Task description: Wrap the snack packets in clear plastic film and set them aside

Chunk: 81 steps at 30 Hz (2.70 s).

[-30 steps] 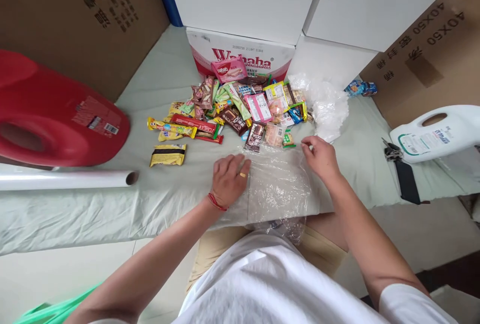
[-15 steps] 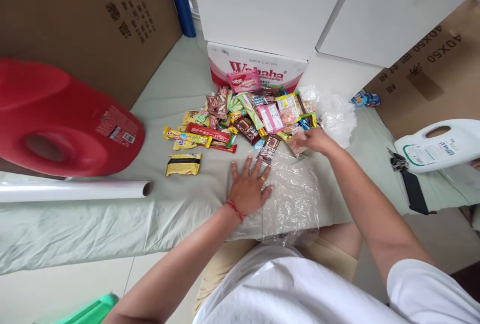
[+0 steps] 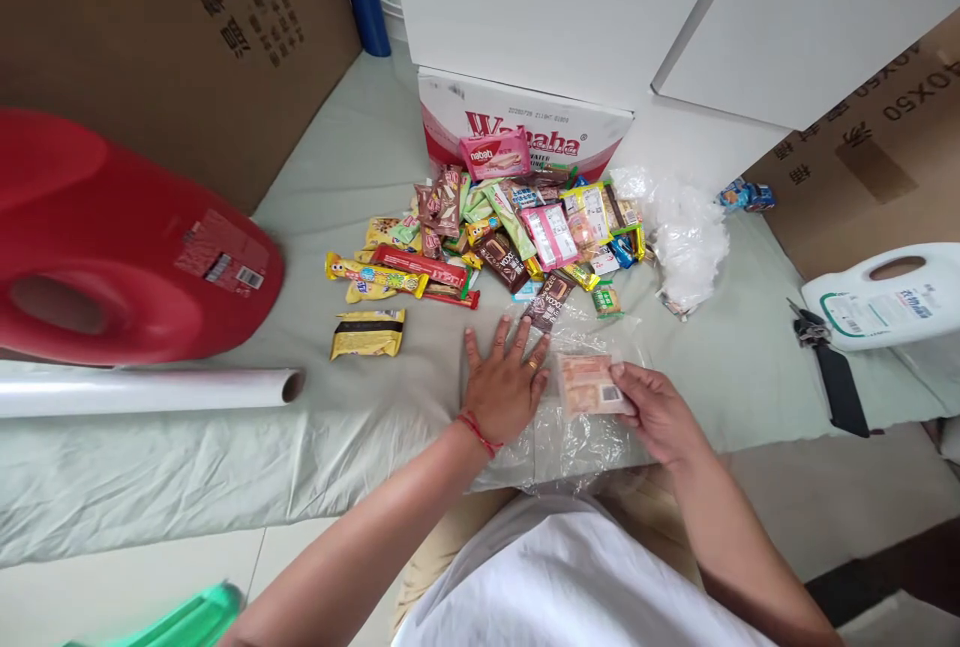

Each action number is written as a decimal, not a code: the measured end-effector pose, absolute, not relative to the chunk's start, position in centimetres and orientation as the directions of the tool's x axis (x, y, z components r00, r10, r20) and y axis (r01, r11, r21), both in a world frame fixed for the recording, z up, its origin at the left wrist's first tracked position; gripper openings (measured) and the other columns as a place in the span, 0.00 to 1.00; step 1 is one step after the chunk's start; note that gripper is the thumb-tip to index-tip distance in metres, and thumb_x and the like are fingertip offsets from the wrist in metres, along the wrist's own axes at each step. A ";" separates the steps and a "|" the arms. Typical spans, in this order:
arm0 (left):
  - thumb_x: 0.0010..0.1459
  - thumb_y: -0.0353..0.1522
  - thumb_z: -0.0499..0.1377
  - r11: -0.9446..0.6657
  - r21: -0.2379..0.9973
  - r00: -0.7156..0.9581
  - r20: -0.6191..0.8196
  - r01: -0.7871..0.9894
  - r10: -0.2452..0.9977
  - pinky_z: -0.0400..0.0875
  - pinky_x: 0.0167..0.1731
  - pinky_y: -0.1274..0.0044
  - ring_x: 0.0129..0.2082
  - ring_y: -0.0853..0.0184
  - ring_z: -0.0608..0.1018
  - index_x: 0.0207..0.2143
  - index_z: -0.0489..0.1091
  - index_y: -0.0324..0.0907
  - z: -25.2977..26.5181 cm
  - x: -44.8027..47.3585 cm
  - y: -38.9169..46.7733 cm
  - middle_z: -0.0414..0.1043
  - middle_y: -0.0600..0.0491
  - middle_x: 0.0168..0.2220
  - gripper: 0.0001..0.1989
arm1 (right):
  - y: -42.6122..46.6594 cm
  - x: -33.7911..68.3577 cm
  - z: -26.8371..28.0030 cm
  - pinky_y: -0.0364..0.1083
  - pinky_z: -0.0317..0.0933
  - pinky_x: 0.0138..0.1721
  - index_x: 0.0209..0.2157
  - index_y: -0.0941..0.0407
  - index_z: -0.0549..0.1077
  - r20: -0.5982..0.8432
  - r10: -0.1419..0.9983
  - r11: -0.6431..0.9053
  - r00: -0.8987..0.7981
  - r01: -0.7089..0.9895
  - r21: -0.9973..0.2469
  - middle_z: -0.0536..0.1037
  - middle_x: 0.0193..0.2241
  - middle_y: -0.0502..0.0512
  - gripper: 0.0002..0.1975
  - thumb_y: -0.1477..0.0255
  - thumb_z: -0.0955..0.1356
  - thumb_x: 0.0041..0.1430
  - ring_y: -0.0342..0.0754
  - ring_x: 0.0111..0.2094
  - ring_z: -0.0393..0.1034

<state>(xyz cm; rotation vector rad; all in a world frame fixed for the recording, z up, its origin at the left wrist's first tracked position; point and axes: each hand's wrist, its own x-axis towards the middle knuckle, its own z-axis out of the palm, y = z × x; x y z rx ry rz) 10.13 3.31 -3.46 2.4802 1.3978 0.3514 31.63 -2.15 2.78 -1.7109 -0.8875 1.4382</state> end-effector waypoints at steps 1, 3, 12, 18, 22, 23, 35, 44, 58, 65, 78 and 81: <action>0.73 0.41 0.44 -0.495 0.351 0.504 0.071 0.795 0.861 0.33 0.65 0.34 0.76 0.46 0.49 0.71 0.59 0.54 -3.5 10.1 3.3 0.47 0.49 0.76 0.27 | -2.2 31.2 2.1 0.42 0.48 0.21 0.33 0.55 0.77 -0.475 0.870 -0.491 0.134 0.134 -0.861 0.66 0.20 0.48 0.27 0.43 0.69 0.56 0.42 0.20 0.52; 0.73 0.39 0.43 -0.484 0.353 0.495 0.064 0.801 0.866 0.31 0.65 0.34 0.75 0.48 0.50 0.70 0.60 0.53 -3.5 10.2 3.4 0.48 0.49 0.76 0.26 | -2.0 30.9 1.1 0.45 0.57 0.25 0.39 0.55 0.78 -0.367 0.912 -0.410 0.181 0.404 -0.818 0.72 0.26 0.52 0.26 0.45 0.67 0.60 0.46 0.24 0.62; 0.72 0.40 0.46 -0.487 0.342 0.491 0.082 0.804 0.867 0.26 0.65 0.33 0.75 0.48 0.52 0.71 0.59 0.56 -3.1 9.8 3.4 0.49 0.51 0.75 0.26 | -2.6 30.4 0.0 0.50 0.69 0.36 0.68 0.49 0.65 -0.172 0.981 0.033 -0.090 0.951 -0.306 0.73 0.50 0.62 0.28 0.55 0.58 0.73 0.54 0.39 0.77; 0.73 0.40 0.43 -0.390 0.295 0.390 0.060 0.873 0.919 0.28 0.62 0.30 0.73 0.46 0.56 0.70 0.60 0.53 -3.2 8.4 4.0 0.52 0.49 0.74 0.26 | -2.2 31.2 -0.5 0.49 0.69 0.38 0.66 0.49 0.69 -0.198 0.979 -0.025 -0.052 0.929 -0.370 0.76 0.48 0.61 0.27 0.55 0.62 0.72 0.54 0.41 0.76; 0.73 0.41 0.45 -0.401 0.277 0.407 0.041 0.873 0.913 0.30 0.63 0.31 0.74 0.46 0.54 0.71 0.58 0.51 -3.4 8.3 4.1 0.49 0.48 0.75 0.27 | 0.7 33.8 1.1 0.46 0.64 0.33 0.56 0.49 0.79 -0.228 0.971 -0.081 -0.067 0.806 -0.586 0.82 0.37 0.55 0.23 0.54 0.65 0.67 0.50 0.30 0.73; 0.73 0.41 0.45 -0.403 0.277 0.409 0.041 0.872 0.912 0.30 0.63 0.31 0.74 0.46 0.53 0.71 0.58 0.51 -3.5 8.4 4.1 0.49 0.48 0.75 0.27 | 2.1 34.5 1.6 0.46 0.62 0.31 0.53 0.50 0.80 -0.209 0.977 -0.102 -0.034 0.792 -0.602 0.81 0.33 0.53 0.22 0.55 0.65 0.67 0.49 0.28 0.72; 0.72 0.42 0.45 -0.419 0.288 0.413 0.084 0.861 0.907 0.33 0.67 0.36 0.75 0.47 0.54 0.71 0.59 0.53 -3.9 8.3 4.3 0.51 0.49 0.75 0.27 | 18.4 29.3 1.2 0.53 0.65 0.47 0.57 0.60 0.72 0.101 0.988 -0.079 0.114 0.949 -0.305 0.77 0.50 0.68 0.25 0.58 0.66 0.67 0.62 0.50 0.71; 0.72 0.43 0.45 -0.421 0.303 0.419 0.073 0.855 0.905 0.34 0.68 0.38 0.75 0.48 0.53 0.71 0.60 0.51 -3.7 8.3 4.4 0.49 0.49 0.75 0.28 | 19.7 31.9 0.6 0.61 0.55 0.60 0.60 0.62 0.70 0.322 0.913 -0.128 0.249 0.926 -0.354 0.72 0.53 0.71 0.24 0.64 0.61 0.69 0.64 0.56 0.62; 0.72 0.43 0.44 -0.415 0.286 0.421 0.045 0.864 0.906 0.34 0.68 0.38 0.75 0.48 0.53 0.70 0.61 0.49 -3.2 8.3 4.5 0.49 0.49 0.75 0.28 | 15.1 28.5 -1.7 0.54 0.57 0.54 0.51 0.56 0.79 0.324 0.920 0.315 -0.219 0.907 -0.281 0.74 0.47 0.62 0.16 0.74 0.62 0.69 0.58 0.49 0.61; 0.72 0.44 0.44 -0.405 0.292 0.410 0.045 0.867 0.911 0.34 0.69 0.39 0.76 0.49 0.51 0.71 0.59 0.51 -3.5 8.4 4.5 0.48 0.51 0.75 0.28 | 16.4 31.5 0.6 0.55 0.58 0.53 0.50 0.55 0.81 0.369 0.930 0.098 -0.011 0.971 -0.217 0.74 0.47 0.63 0.16 0.75 0.65 0.67 0.59 0.50 0.59; 0.72 0.44 0.45 -0.409 0.317 0.410 0.065 0.856 0.910 0.35 0.68 0.38 0.75 0.48 0.53 0.70 0.60 0.50 -3.6 8.3 4.5 0.50 0.49 0.75 0.28 | 16.8 30.4 0.7 0.59 0.62 0.55 0.67 0.61 0.65 0.135 0.990 0.059 -0.042 0.991 -0.121 0.66 0.64 0.70 0.30 0.68 0.66 0.65 0.66 0.57 0.62; 0.72 0.44 0.46 -0.411 0.318 0.412 0.070 0.854 0.909 0.35 0.68 0.38 0.75 0.48 0.52 0.70 0.61 0.51 -3.6 8.3 4.5 0.51 0.49 0.75 0.28 | 16.8 30.9 1.1 0.63 0.59 0.57 0.69 0.57 0.62 0.149 0.978 0.151 -0.146 0.988 -0.019 0.61 0.69 0.69 0.34 0.67 0.68 0.64 0.69 0.62 0.57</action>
